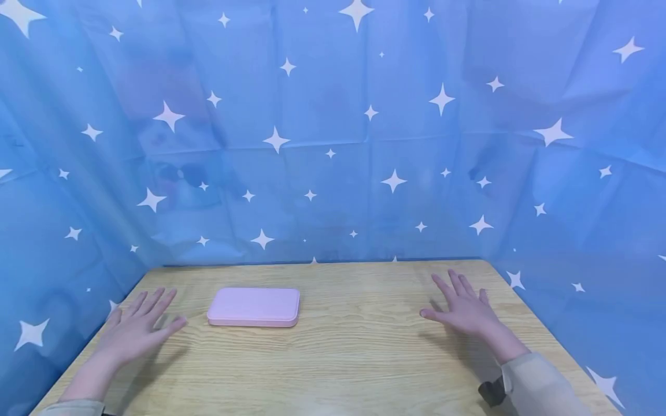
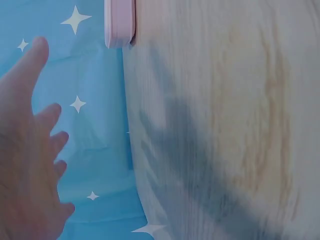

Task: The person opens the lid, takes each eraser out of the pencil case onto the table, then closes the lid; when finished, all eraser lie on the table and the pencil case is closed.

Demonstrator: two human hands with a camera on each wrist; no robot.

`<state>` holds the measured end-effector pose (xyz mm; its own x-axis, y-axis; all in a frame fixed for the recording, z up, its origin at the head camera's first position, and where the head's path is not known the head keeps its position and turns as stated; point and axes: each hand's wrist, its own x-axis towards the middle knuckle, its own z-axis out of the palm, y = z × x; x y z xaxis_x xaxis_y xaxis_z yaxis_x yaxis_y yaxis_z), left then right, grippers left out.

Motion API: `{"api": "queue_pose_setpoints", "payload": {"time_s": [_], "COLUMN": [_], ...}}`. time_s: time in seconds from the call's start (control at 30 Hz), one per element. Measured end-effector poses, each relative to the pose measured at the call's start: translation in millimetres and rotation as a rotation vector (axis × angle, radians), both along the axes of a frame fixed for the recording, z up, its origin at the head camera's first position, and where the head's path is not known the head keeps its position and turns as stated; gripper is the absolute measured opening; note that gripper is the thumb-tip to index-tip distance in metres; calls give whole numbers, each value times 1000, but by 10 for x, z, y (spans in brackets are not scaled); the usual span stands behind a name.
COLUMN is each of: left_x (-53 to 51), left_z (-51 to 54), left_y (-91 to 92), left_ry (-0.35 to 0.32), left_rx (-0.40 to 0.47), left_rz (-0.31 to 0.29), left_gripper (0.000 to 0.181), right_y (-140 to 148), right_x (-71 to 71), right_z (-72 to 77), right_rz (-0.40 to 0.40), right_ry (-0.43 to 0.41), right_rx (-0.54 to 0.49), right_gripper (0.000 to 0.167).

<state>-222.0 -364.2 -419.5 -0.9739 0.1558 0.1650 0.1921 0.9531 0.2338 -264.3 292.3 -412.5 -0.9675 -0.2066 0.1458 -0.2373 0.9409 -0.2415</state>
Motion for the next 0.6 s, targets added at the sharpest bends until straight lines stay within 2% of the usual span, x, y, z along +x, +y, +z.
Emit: {"api": "queue_pose_setpoints", "payload": {"time_s": [0.17,0.3,0.4,0.6], "left_x": [-29,-92,-146,-262], "left_z": [24,22,18,-13], "left_y": [88,207,298,459], "left_ry": [87,136,149,155], "left_rx": [47,47,37,16], "left_rz": [-116,-196,-234,-281], "left_gripper": [84,88,91,93], "right_y": [-238,-523,-770,-1275], "right_x": [8,-7,-39,-84], "right_z": [51,50,21,-26], "right_rz": [78,167,240,365], "right_ry": [42,85,96,30], "right_rx": [-18,-24,-14,-33], "right_gripper": [98,99,102,103]}}
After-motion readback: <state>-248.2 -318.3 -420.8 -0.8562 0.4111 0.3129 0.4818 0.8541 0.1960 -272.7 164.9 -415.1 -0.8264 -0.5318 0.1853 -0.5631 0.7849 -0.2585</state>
